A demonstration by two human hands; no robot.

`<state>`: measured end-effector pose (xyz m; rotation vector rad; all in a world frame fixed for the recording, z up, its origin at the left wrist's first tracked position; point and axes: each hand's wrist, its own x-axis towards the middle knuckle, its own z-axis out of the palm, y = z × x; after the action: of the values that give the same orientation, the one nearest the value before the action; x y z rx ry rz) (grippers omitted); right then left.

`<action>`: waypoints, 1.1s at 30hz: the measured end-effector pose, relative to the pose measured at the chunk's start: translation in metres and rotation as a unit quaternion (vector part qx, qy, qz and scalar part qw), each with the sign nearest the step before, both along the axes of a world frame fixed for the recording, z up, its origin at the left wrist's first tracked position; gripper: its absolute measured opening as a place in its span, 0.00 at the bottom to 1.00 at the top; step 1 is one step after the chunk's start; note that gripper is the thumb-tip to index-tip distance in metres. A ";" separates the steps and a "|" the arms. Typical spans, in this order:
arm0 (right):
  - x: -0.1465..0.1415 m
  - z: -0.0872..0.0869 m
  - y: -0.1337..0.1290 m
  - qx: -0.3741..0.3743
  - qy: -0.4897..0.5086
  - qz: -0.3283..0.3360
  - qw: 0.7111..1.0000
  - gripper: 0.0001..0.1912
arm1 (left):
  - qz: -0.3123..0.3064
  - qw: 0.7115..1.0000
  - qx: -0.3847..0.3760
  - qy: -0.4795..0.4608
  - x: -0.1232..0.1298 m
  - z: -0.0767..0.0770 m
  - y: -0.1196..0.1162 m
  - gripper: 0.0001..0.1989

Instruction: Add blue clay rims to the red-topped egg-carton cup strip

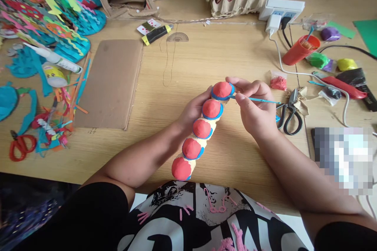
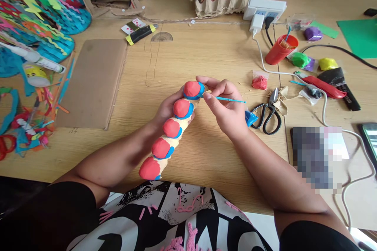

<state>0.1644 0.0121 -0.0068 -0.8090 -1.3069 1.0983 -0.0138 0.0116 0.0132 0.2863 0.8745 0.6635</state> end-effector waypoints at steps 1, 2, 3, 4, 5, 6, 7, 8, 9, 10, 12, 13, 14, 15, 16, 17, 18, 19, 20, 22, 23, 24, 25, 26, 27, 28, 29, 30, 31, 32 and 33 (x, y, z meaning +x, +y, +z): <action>0.000 0.000 0.000 0.003 0.003 0.003 1.000 0.15 | -0.003 1.000 -0.001 -0.002 0.000 -0.001 0.000 0.22; 0.000 0.000 0.000 0.005 0.004 0.007 1.000 0.15 | -0.004 1.000 -0.001 -0.003 0.000 -0.002 0.001 0.22; 0.000 0.000 0.000 0.006 0.004 0.009 1.000 0.15 | -0.004 1.000 0.002 -0.003 0.000 -0.003 0.001 0.22; -0.001 0.000 0.000 0.008 0.001 0.011 1.000 0.15 | 0.000 1.000 0.005 -0.003 0.000 -0.004 0.001 0.22; -0.001 0.000 0.000 0.010 -0.005 0.009 1.000 0.15 | 0.005 1.000 0.009 -0.001 0.000 -0.005 0.002 0.23; -0.001 0.001 0.000 0.012 -0.012 0.006 1.000 0.15 | 0.009 1.000 0.012 0.001 0.000 -0.006 0.002 0.23; -0.001 0.002 -0.001 0.015 -0.018 0.002 1.000 0.15 | 0.012 1.000 0.014 0.003 0.000 -0.006 0.002 0.23; -0.001 0.003 -0.001 0.020 -0.023 -0.001 1.000 0.15 | 0.013 1.000 0.014 0.003 0.001 -0.007 0.003 0.23; -0.001 0.003 -0.001 0.027 -0.026 -0.003 0.999 0.14 | 0.012 1.000 0.014 0.002 0.001 -0.008 0.003 0.23; -0.001 0.004 -0.001 0.033 -0.028 -0.004 0.999 0.14 | 0.012 1.000 0.015 0.000 0.001 -0.008 0.003 0.22; -0.001 0.005 -0.002 0.043 -0.031 0.000 0.999 0.13 | 0.019 1.000 0.020 -0.002 0.002 -0.009 0.002 0.21; -0.001 0.006 -0.002 0.046 -0.034 0.002 0.998 0.13 | 0.024 0.999 0.023 -0.001 0.002 -0.009 0.002 0.21; -0.001 0.006 -0.002 0.047 -0.038 0.002 0.998 0.13 | 0.030 0.999 0.024 0.001 0.003 -0.009 0.001 0.21; -0.001 0.006 -0.002 0.048 -0.043 0.001 0.998 0.13 | 0.035 0.999 0.025 0.005 0.003 -0.008 0.001 0.21; -0.001 0.006 -0.003 0.048 -0.047 -0.001 0.998 0.13 | 0.036 0.999 0.026 0.008 0.004 -0.008 0.001 0.21; -0.001 0.006 -0.003 0.048 -0.050 -0.004 0.998 0.13 | 0.035 0.999 0.026 0.009 0.004 -0.007 0.001 0.22; -0.001 0.006 -0.003 0.049 -0.052 -0.005 0.997 0.13 | 0.032 0.999 0.027 0.009 0.004 -0.006 0.001 0.22; -0.001 0.007 -0.003 0.049 -0.054 -0.005 0.997 0.13 | 0.028 0.999 0.028 0.006 0.004 -0.005 0.001 0.22; -0.001 0.007 -0.003 0.049 -0.055 -0.003 0.997 0.13 | 0.024 0.999 0.028 0.003 0.004 -0.004 0.001 0.23; 0.000 0.007 -0.003 0.055 -0.058 -0.001 0.997 0.13 | 0.019 0.999 0.027 -0.001 0.004 -0.001 0.001 0.24; 0.000 0.007 -0.003 0.058 -0.061 0.000 0.996 0.12 | 0.019 0.999 0.027 -0.002 0.004 0.000 0.001 0.24; 0.001 0.007 -0.003 0.061 -0.064 0.000 0.996 0.12 | 0.021 0.999 0.031 -0.001 0.005 0.002 0.000 0.24; 0.001 0.007 -0.004 0.063 -0.069 -0.001 0.996 0.11 | 0.028 0.999 0.038 0.000 0.006 0.003 0.000 0.24; 0.001 0.008 -0.004 0.064 -0.076 -0.002 0.995 0.11 | 0.038 0.998 0.047 0.002 0.007 0.005 -0.001 0.24; 0.001 0.008 -0.005 0.064 -0.084 -0.004 0.994 0.11 | 0.049 0.997 0.058 0.005 0.008 0.006 -0.001 0.23; 0.001 0.008 -0.006 0.064 -0.093 -0.006 0.994 0.11 | 0.059 0.996 0.069 0.007 0.009 0.007 -0.002 0.23; 0.001 0.009 -0.006 0.067 -0.100 -0.009 0.993 0.11 | 0.067 0.995 0.079 0.010 0.010 0.008 -0.002 0.22; 0.001 0.009 -0.007 0.070 -0.107 -0.013 0.992 0.11 | 0.073 0.993 0.087 0.011 0.011 0.008 -0.002 0.21; 0.001 0.009 -0.007 0.074 -0.112 -0.018 0.991 0.11 | 0.077 0.993 0.093 0.011 0.012 0.008 -0.002 0.20; 0.001 0.009 -0.007 0.079 -0.116 -0.024 0.990 0.11 | 0.081 0.992 0.098 0.009 0.012 0.008 -0.002 0.20; 0.001 0.008 -0.007 0.083 -0.120 -0.030 0.989 0.11 | 0.087 0.991 0.103 0.008 0.013 0.008 -0.002 0.19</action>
<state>0.1652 0.0049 0.0015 -0.8674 -1.5429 0.8511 -0.0009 0.0100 0.0208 0.4032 0.8531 0.9162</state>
